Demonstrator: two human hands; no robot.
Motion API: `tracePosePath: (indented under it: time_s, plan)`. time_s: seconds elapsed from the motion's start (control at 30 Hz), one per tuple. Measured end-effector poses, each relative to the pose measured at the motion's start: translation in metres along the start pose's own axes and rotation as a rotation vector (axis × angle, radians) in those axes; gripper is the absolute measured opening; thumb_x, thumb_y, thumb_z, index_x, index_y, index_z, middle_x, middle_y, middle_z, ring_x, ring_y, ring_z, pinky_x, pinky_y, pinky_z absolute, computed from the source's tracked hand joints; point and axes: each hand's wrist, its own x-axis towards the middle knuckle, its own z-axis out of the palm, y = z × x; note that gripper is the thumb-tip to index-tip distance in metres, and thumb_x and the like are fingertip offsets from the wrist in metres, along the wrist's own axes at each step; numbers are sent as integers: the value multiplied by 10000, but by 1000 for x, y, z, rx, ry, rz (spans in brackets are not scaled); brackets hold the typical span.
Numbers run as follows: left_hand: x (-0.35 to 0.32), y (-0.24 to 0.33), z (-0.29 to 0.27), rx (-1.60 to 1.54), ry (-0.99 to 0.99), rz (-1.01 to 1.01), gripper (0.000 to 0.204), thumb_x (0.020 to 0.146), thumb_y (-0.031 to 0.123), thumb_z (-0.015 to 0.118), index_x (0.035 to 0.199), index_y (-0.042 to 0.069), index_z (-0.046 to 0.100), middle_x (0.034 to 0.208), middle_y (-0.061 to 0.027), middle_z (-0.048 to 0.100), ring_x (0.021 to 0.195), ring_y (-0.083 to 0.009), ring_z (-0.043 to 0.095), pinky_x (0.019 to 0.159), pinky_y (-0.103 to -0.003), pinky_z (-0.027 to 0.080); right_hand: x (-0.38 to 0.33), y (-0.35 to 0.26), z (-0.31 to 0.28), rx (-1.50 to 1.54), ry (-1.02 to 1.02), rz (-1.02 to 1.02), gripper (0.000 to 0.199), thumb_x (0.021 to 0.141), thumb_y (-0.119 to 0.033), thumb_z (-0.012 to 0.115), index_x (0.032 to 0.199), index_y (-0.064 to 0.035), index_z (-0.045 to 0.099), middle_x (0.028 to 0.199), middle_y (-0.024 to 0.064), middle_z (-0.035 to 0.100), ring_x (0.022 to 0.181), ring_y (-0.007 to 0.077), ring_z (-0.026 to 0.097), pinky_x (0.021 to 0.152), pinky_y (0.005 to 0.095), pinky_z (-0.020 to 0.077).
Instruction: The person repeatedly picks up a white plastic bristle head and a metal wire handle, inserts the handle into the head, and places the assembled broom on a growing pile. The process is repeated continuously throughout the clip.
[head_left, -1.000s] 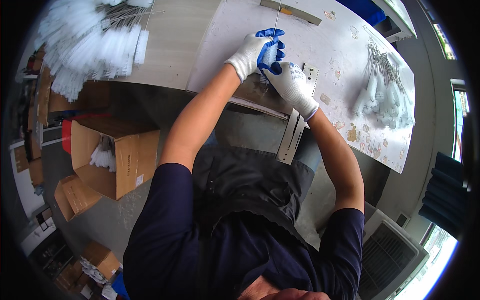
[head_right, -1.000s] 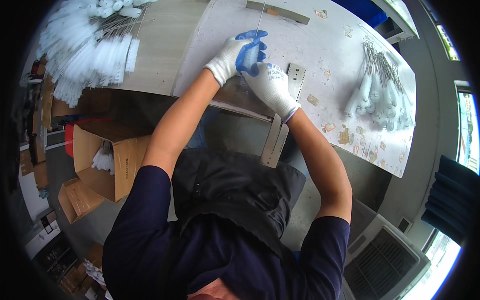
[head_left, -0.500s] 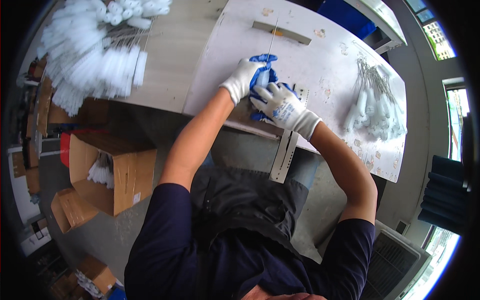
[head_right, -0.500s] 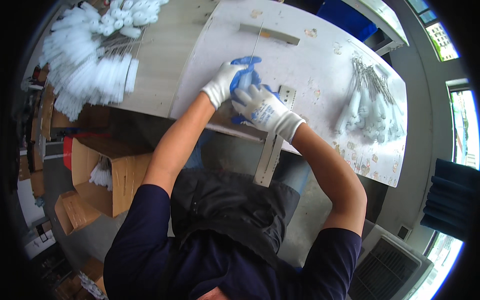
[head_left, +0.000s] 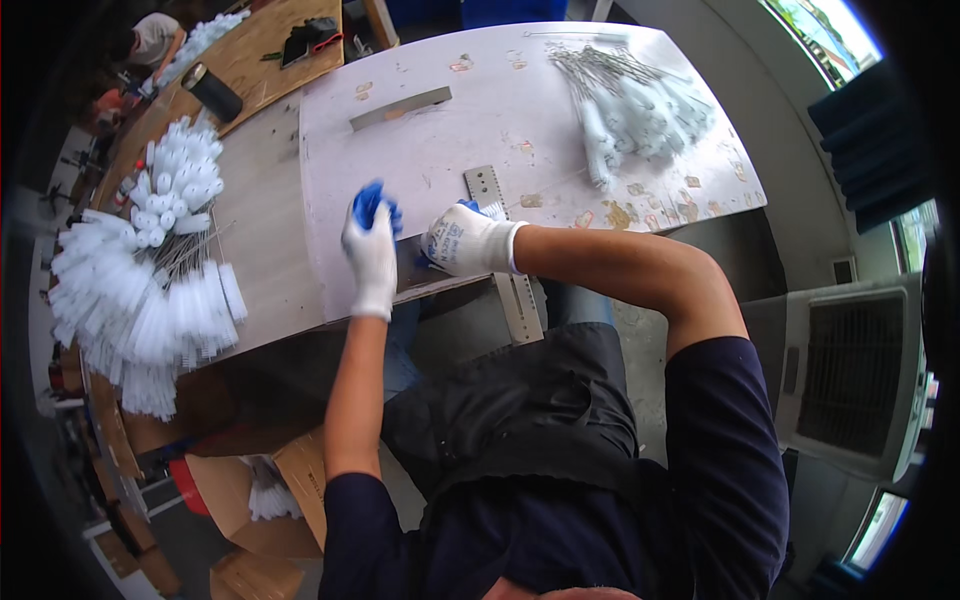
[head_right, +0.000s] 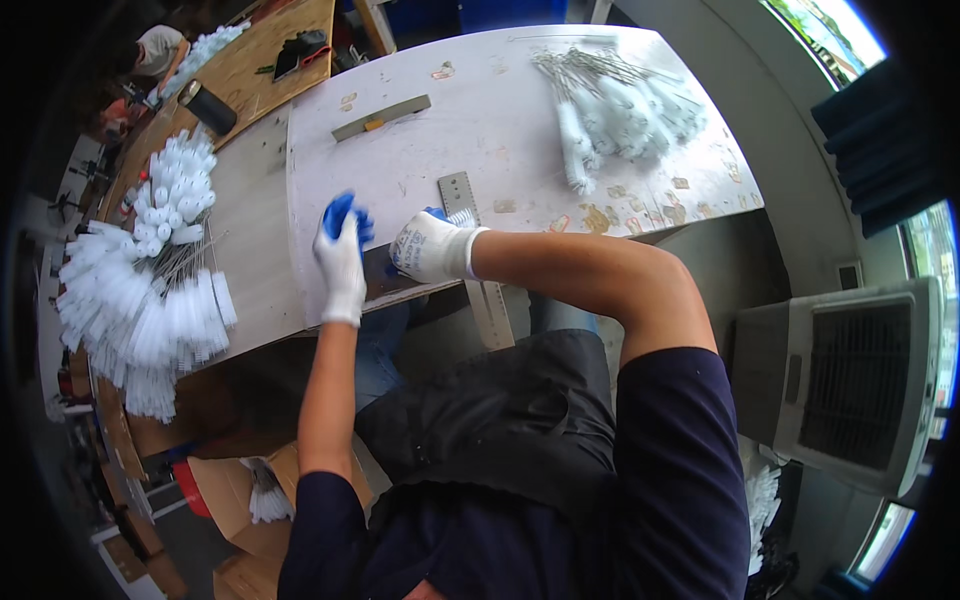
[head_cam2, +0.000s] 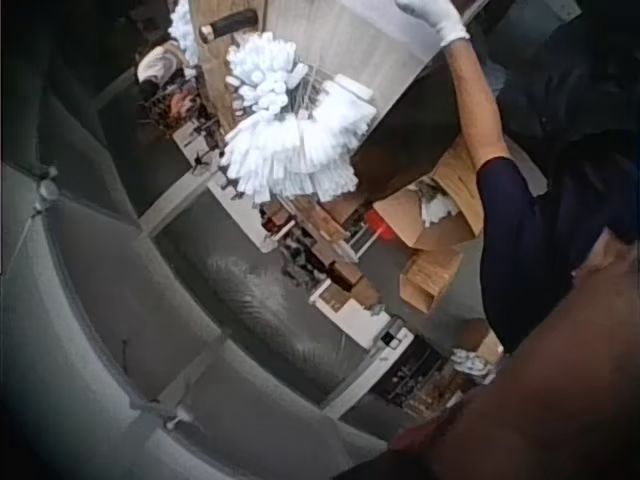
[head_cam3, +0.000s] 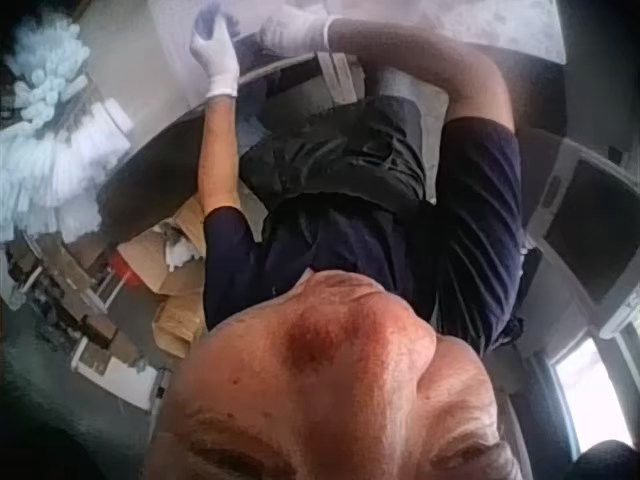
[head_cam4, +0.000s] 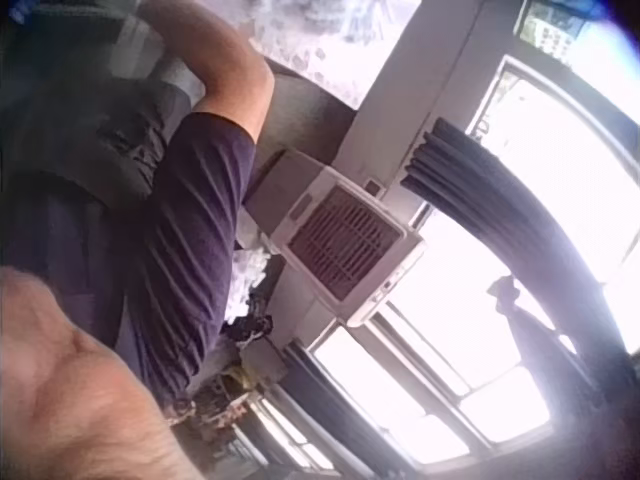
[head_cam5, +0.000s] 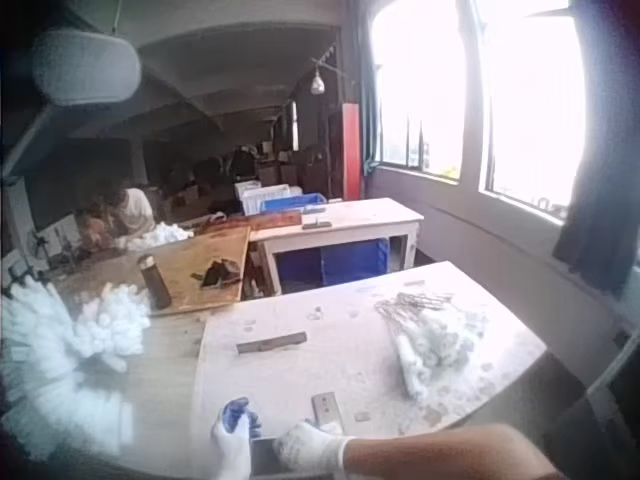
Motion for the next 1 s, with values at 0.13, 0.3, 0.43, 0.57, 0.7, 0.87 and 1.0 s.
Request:
tracePosePath:
  time_s: [0.13,0.3,0.43,0.57,0.7,0.87,1.0]
  plan:
    - [-98,-21,-29,6,40,-167,164,1010,83,561,1096,20,686,838,-35,689,666,-116,636,599,-281,530,-6,-27,-29,99,-150,263,228,943,-232,567,993,-148,773,897,65,757,828,258,751,588,435,559]
    - [-138,-46,4,-443,-383,-522,281,1030,245,566,1138,-1,644,960,-102,723,755,-221,723,642,-344,597,-3,-46,-31,348,-88,523,281,914,-192,551,1034,-57,766,1022,181,749,929,337,738,782,431,574]
    - [-142,-31,41,-947,-185,-676,303,1036,335,535,1056,62,663,910,-40,688,753,-160,673,594,-281,530,2,-56,-32,398,-43,619,298,914,-196,541,1016,-20,758,1025,214,740,944,350,732,811,441,569]
    - [-152,-71,-1,-1147,-449,-744,270,1043,341,501,885,132,566,673,25,423,553,-100,365,478,-252,271,3,-54,-10,521,46,674,403,989,-291,478,982,10,745,999,246,728,930,377,724,824,461,564]
    - [-124,-55,-76,-665,-409,-700,345,1061,292,505,946,-20,597,552,48,334,408,-72,311,385,-234,242,0,-35,-26,633,-134,533,634,931,-598,560,978,18,700,909,226,716,881,392,705,825,467,549]
    - [-87,-12,-104,-192,-615,-648,302,1040,221,532,872,-13,620,576,49,437,426,-40,392,401,-209,290,-10,9,-23,119,-88,-3,502,880,-502,663,1077,-41,631,977,133,689,909,314,693,802,414,540]
    - [-74,-2,-111,38,-599,-599,252,1017,185,567,901,0,693,637,51,535,511,-17,426,480,-203,329,8,13,7,-30,40,-118,323,880,-362,618,983,-56,629,858,117,689,805,303,709,743,434,549]
